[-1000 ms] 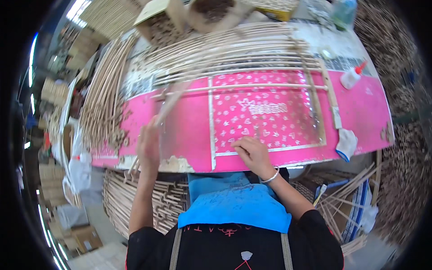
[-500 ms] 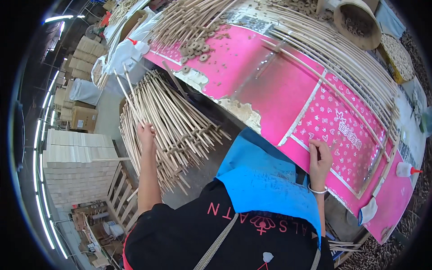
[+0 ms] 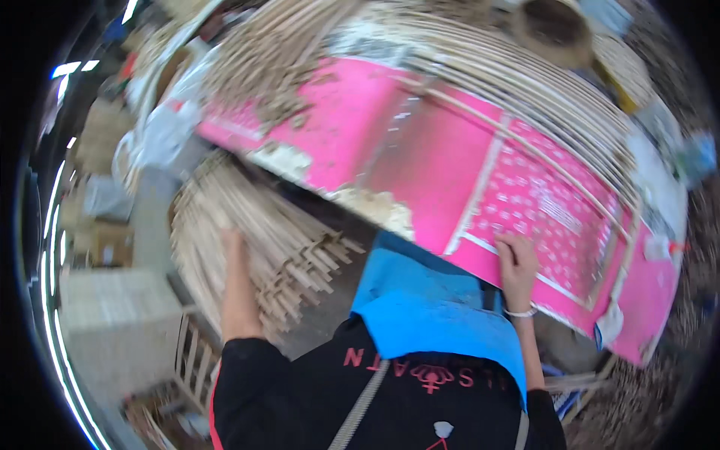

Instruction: Assembling wooden rods and small wooden rings into a frame-like structure using glue and a wiping cloth.

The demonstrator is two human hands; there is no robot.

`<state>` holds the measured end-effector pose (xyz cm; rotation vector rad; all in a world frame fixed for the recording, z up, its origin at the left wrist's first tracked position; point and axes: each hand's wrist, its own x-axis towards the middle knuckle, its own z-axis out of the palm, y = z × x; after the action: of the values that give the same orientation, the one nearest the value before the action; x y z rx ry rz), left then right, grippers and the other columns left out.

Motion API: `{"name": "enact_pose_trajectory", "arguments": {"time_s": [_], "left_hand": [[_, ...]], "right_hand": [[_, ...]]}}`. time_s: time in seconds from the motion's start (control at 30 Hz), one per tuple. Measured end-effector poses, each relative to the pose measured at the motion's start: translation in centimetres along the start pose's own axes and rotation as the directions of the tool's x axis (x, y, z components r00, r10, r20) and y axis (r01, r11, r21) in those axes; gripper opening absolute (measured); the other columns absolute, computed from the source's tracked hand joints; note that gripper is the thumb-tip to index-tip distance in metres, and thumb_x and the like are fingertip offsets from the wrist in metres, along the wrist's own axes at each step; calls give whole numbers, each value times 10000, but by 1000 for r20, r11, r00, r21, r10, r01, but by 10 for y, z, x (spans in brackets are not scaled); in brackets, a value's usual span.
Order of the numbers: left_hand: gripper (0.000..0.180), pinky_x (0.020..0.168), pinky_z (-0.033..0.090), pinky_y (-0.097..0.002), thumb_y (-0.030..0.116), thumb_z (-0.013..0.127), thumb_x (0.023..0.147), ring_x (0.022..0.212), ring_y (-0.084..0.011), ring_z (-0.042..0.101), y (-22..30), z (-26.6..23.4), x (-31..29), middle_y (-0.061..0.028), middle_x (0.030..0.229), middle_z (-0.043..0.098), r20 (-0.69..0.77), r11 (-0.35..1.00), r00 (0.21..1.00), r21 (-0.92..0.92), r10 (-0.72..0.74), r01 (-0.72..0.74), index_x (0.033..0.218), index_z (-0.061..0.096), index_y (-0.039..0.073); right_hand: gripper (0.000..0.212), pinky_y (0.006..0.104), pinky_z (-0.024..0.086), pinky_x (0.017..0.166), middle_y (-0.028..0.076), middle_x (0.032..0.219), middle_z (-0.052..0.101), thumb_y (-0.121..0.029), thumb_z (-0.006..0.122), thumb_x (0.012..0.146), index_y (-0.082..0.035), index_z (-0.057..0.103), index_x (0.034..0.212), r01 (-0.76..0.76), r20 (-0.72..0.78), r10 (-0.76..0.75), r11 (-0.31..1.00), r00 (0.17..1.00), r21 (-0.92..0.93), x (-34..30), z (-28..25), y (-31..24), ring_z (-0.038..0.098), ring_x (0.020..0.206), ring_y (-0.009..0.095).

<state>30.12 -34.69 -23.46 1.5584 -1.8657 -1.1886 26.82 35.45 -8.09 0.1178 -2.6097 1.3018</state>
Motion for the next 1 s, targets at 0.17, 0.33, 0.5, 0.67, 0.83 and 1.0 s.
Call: {"name": "enact_pose_trajectory", "arguments": {"time_s": [0.17,0.33,0.5,0.67,0.83,1.0], "left_hand": [[431,1065,476,-458,94,461,1025,1248,-416,605,-4,-32,9,-282,1380,617,-50,987,999,162,15,-7,1409,521,-93],[503,1083,468,-467,82,614,968,1271,-464,600,46,-11,-49,-317,1386,607,132,812,980,549,150,-198,1427,515,-100],[437,981,513,-468,115,638,935,1097,-448,672,53,-39,-58,-300,1194,690,63,553,847,732,527,-399,1321,604,-86],[293,956,498,-403,153,503,1090,1069,-341,661,153,-12,-170,-195,1165,699,276,529,623,345,732,-775,1247,667,-32],[218,721,479,-358,-48,584,996,807,-247,603,216,76,-254,-127,918,654,387,262,209,-89,898,-961,1170,714,-29],[217,766,507,-364,-5,624,990,878,-273,655,281,181,-341,-128,956,678,500,279,78,-340,863,-898,1184,719,10]], "right_hand": [[100,303,475,719,65,874,670,-26,668,973,-10,743,1037,-102,102,89,986,991,131,7,9,-5,619,797,147],[132,311,491,692,103,876,686,-34,671,963,-11,750,1066,-143,-42,142,990,989,-11,57,-26,-6,656,786,192],[228,382,528,812,123,1030,709,-49,671,942,-38,730,1162,90,-145,-128,966,981,-244,144,-35,-2,678,947,276],[269,436,494,942,118,1113,709,-65,671,926,-61,717,1191,186,-103,-232,926,967,-329,168,-31,24,655,1054,307],[240,432,494,935,117,1114,716,-87,670,937,-54,726,1168,180,-124,-229,930,965,-319,185,-34,52,657,1070,312],[171,437,489,896,75,1007,705,-162,721,901,-91,735,1055,196,-35,-234,880,972,-433,228,-54,102,653,999,296]]}}
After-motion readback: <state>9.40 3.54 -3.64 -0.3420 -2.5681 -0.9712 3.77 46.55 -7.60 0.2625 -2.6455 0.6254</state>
